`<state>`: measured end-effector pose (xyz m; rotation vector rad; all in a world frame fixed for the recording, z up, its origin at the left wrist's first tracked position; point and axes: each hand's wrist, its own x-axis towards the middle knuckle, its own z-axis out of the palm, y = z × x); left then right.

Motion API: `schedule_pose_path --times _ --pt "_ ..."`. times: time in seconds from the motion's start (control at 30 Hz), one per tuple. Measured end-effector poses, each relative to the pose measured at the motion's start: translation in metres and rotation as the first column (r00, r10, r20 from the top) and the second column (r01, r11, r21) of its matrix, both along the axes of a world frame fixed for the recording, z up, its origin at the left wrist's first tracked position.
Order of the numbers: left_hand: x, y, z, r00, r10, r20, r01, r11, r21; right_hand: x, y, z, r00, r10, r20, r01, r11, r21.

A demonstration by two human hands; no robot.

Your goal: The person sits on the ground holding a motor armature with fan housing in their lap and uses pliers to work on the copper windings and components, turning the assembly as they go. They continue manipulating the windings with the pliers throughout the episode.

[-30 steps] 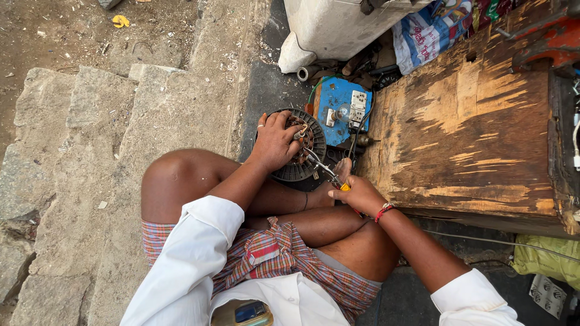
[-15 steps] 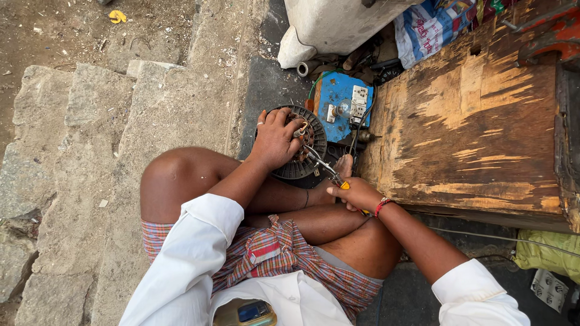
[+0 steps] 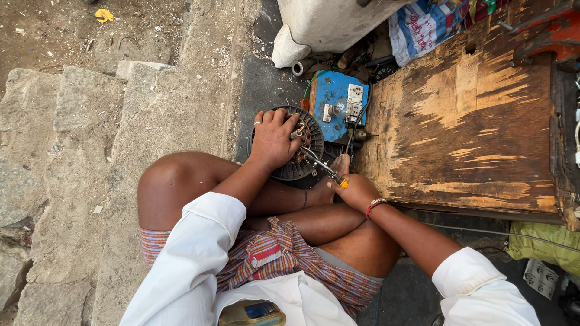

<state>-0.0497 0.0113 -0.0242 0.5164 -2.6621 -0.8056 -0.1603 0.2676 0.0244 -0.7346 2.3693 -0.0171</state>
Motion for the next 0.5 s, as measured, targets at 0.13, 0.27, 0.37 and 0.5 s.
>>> schedule_pose_path --times 0.13,0.27,0.37,0.5 --pt "-0.001 0.001 0.000 0.999 0.023 -0.032 -0.022 1.000 0.015 -0.002 -0.007 0.010 0.955 0.113 -0.274 -0.099 0.993 0.065" --pt "-0.003 0.002 -0.002 0.999 0.036 -0.031 -0.035 0.999 0.018 -0.002 -0.004 0.010 0.856 0.162 -0.492 -0.172 0.985 0.025" --pt "-0.004 0.001 -0.005 0.998 0.044 -0.042 -0.044 0.999 0.004 0.002 0.000 0.001 0.758 0.169 -0.630 -0.234 0.972 -0.021" --pt "-0.006 0.002 -0.009 0.999 0.044 -0.018 -0.044 0.999 -0.001 0.006 0.002 -0.011 0.690 0.154 -0.707 -0.240 0.970 -0.023"
